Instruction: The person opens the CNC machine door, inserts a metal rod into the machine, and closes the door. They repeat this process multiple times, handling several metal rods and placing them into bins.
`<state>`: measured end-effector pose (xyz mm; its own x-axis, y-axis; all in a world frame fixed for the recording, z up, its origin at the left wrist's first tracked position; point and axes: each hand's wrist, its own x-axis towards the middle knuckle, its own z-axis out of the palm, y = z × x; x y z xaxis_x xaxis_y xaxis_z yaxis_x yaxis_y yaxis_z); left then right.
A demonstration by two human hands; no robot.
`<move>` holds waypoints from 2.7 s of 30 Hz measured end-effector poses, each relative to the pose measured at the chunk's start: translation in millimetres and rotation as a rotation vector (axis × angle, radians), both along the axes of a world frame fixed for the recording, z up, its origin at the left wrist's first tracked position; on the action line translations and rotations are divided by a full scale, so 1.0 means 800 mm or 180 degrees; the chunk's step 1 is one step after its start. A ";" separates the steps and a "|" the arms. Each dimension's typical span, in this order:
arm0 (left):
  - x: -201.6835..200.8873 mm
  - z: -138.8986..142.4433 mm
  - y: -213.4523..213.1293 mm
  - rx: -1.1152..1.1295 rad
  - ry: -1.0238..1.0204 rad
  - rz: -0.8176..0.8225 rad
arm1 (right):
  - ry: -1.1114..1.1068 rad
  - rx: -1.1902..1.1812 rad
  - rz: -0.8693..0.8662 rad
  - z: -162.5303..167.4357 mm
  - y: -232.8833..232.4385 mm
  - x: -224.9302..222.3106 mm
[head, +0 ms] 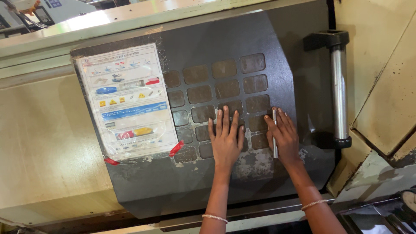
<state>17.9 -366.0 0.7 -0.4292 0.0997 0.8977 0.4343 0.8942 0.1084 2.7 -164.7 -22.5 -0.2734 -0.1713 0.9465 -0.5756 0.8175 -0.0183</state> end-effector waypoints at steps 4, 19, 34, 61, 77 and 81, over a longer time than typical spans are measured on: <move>-0.001 -0.002 -0.002 -0.0009 -0.0005 -0.0013 | -0.0006 0.0041 -0.0046 -0.001 0.000 -0.001; -0.002 -0.001 -0.006 0.0017 0.0048 -0.0017 | 0.0017 0.0042 -0.0024 0.008 -0.006 0.006; 0.001 0.000 -0.002 0.0018 0.0100 -0.0019 | 0.0055 0.0016 0.0042 0.008 -0.002 0.008; -0.001 -0.001 -0.002 -0.0041 0.0052 0.0058 | -0.0056 -0.0004 -0.0018 0.003 -0.002 0.003; -0.003 0.000 -0.002 -0.0002 0.0094 0.0036 | 0.0010 -0.0002 -0.0031 0.006 -0.004 0.003; -0.004 0.000 -0.001 -0.0011 0.0123 0.0054 | 0.0036 -0.0001 0.0034 0.005 -0.001 0.000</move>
<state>15.0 -366.6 0.9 -0.3960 0.0959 0.9132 0.4230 0.9018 0.0888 2.3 -165.1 -18.5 -0.2609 -0.1738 0.9496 -0.5845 0.8113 -0.0120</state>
